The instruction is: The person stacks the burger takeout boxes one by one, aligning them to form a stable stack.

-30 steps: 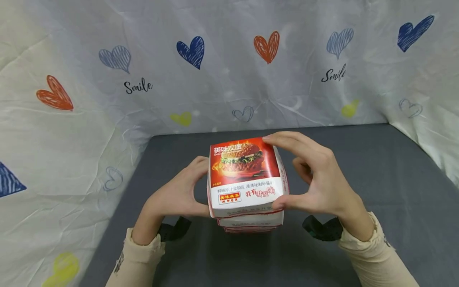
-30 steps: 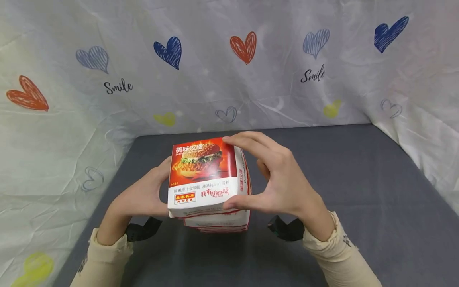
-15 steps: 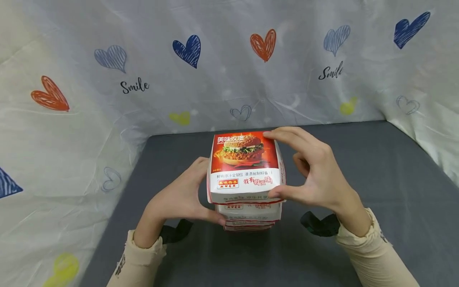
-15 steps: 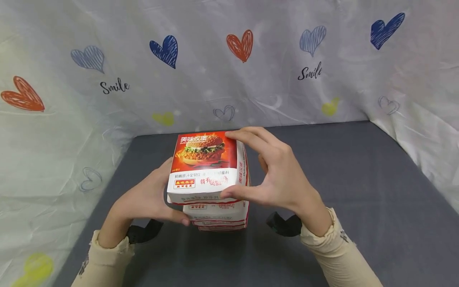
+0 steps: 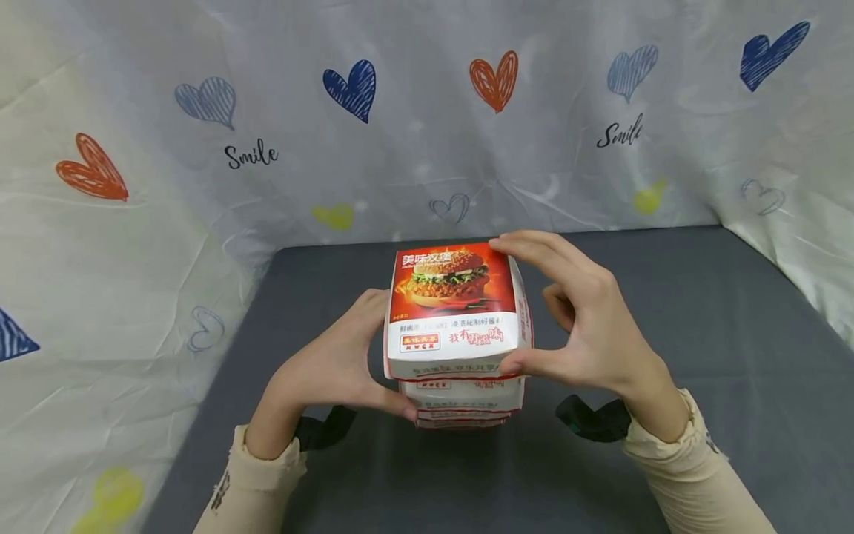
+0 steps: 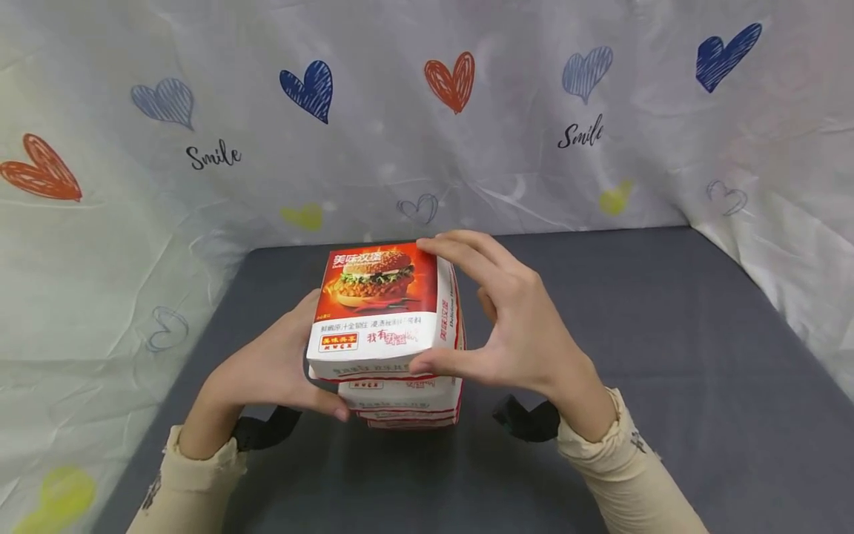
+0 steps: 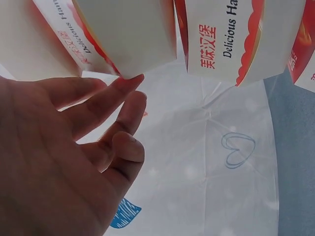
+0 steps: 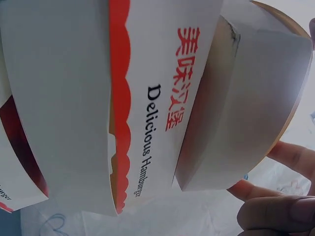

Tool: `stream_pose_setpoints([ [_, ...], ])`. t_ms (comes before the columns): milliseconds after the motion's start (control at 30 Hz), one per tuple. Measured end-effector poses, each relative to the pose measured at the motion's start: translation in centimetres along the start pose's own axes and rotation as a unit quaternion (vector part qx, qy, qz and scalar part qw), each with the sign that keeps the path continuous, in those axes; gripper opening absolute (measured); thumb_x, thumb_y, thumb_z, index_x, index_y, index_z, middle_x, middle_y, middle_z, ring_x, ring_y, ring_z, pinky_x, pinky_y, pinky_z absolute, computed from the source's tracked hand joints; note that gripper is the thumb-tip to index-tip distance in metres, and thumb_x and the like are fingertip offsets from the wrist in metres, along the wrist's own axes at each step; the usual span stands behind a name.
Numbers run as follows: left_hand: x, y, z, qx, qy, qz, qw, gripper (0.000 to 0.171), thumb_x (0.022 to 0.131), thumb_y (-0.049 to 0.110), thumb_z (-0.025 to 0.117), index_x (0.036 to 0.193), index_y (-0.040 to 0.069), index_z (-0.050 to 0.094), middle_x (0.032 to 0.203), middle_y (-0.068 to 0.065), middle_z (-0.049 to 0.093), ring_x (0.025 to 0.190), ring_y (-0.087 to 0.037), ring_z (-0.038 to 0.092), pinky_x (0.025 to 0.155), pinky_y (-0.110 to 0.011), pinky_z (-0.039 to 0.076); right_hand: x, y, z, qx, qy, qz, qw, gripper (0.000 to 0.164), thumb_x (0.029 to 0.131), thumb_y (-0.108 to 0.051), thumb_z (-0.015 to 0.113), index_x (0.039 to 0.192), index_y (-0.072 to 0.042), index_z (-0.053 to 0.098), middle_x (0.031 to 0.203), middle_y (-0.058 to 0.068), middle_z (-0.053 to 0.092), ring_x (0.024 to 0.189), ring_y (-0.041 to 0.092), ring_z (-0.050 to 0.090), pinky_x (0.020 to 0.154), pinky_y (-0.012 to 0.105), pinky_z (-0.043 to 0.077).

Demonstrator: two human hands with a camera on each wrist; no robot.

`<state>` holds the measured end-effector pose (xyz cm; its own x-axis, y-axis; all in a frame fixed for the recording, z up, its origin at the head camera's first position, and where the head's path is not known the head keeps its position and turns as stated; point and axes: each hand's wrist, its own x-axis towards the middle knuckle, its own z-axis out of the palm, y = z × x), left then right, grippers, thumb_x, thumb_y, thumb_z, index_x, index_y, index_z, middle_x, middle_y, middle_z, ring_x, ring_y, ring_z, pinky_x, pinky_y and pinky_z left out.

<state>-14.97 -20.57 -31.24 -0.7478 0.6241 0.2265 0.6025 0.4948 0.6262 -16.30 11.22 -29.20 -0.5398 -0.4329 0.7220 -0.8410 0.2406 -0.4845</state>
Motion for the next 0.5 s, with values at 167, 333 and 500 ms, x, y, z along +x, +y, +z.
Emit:
stream_pose_setpoints([
  [167, 0.44, 0.05, -0.37, -0.002, 0.001, 0.006, 1.0, 0.116, 0.061, 0.04, 0.105, 0.159, 0.026, 0.045, 0.157, 0.004, 0.048, 0.135, -0.02, 0.036, 0.107, -0.056, 0.042, 0.17, 0.16, -0.21, 0.006, 0.001, -0.012, 1.0, 0.101, 0.081, -0.082, 0.07, 0.151, -0.011, 0.058, 0.148, 0.002, 0.058, 0.046, -0.003, 0.024, 0.042, 0.018, 0.025],
  [333, 0.2, -0.05, -0.36, -0.005, -0.001, 0.0, 1.0, 0.119, 0.06, 0.042, 0.105, 0.161, 0.029, 0.043, 0.16, 0.006, 0.045, 0.135, -0.019, 0.036, 0.108, -0.057, 0.043, 0.05, 0.2, -0.26, 0.02, -0.003, -0.012, 1.0, 0.102, 0.08, -0.082, 0.072, 0.151, -0.01, 0.058, 0.149, 0.002, 0.057, 0.045, -0.003, 0.024, 0.042, 0.018, 0.025],
  [500, -0.02, -0.19, -0.25, -0.004, -0.006, 0.002, 1.0, 0.117, 0.06, 0.041, 0.105, 0.159, 0.028, 0.045, 0.156, 0.005, 0.048, 0.134, -0.019, 0.037, 0.107, -0.056, 0.043, -0.05, 0.12, -0.19, 0.028, -0.005, -0.014, 1.0, 0.102, 0.08, -0.082, 0.071, 0.15, -0.01, 0.058, 0.15, 0.003, 0.057, 0.046, -0.004, 0.024, 0.042, 0.018, 0.025],
])
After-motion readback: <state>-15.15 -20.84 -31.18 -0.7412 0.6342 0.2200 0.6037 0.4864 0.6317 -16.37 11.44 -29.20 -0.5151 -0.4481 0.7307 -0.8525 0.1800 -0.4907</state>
